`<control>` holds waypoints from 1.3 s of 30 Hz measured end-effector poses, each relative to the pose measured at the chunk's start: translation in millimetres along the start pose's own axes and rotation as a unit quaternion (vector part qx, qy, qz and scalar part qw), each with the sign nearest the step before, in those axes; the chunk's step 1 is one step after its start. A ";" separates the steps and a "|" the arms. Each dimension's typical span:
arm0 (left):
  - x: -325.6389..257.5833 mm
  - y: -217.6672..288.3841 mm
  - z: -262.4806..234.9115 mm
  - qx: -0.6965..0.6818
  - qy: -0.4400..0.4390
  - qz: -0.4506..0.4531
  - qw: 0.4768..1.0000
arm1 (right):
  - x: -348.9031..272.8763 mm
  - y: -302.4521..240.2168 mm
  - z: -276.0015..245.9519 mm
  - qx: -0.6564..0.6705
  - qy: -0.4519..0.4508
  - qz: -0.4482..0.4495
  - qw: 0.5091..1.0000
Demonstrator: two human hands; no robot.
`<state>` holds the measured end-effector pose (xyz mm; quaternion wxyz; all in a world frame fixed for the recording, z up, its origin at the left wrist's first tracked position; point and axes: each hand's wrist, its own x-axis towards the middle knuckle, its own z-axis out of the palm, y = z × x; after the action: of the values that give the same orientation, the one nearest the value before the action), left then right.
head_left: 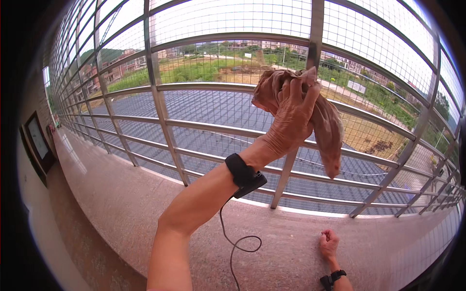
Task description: Cleaning the balcony railing and protective mesh using a cloth.
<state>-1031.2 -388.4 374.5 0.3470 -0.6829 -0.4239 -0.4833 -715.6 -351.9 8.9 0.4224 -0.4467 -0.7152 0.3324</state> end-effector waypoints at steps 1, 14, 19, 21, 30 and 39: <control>-4.3 -6.4 -2.2 -0.009 -0.006 0.007 1.000 | -0.4 -2.3 -1.4 0.000 -0.007 -0.003 1.000; -127.6 -134.0 -156.3 0.293 -0.188 0.114 0.931 | -1.6 -13.4 -3.5 -0.075 -0.016 -0.014 0.997; -170.6 -173.7 -228.0 0.365 -0.194 -0.049 0.909 | -1.3 -21.0 -1.5 -0.084 -0.023 -0.016 0.996; -169.2 -172.5 -216.3 0.368 -0.154 -0.026 0.917 | -1.7 -15.7 -2.4 -0.101 -0.024 -0.019 0.994; -128.2 -100.8 -114.2 0.225 -0.061 -0.110 0.966 | 1.4 -14.7 1.3 -0.108 -0.013 -0.029 0.994; -70.6 -7.0 -2.2 0.080 -0.118 0.049 0.989 | 2.4 -8.2 -4.5 -0.073 -0.010 -0.032 0.997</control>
<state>-1050.7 -404.8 308.3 0.3712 -0.7256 -0.4649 -0.3458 -715.1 -352.4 18.5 0.3916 -0.4500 -0.7558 0.2702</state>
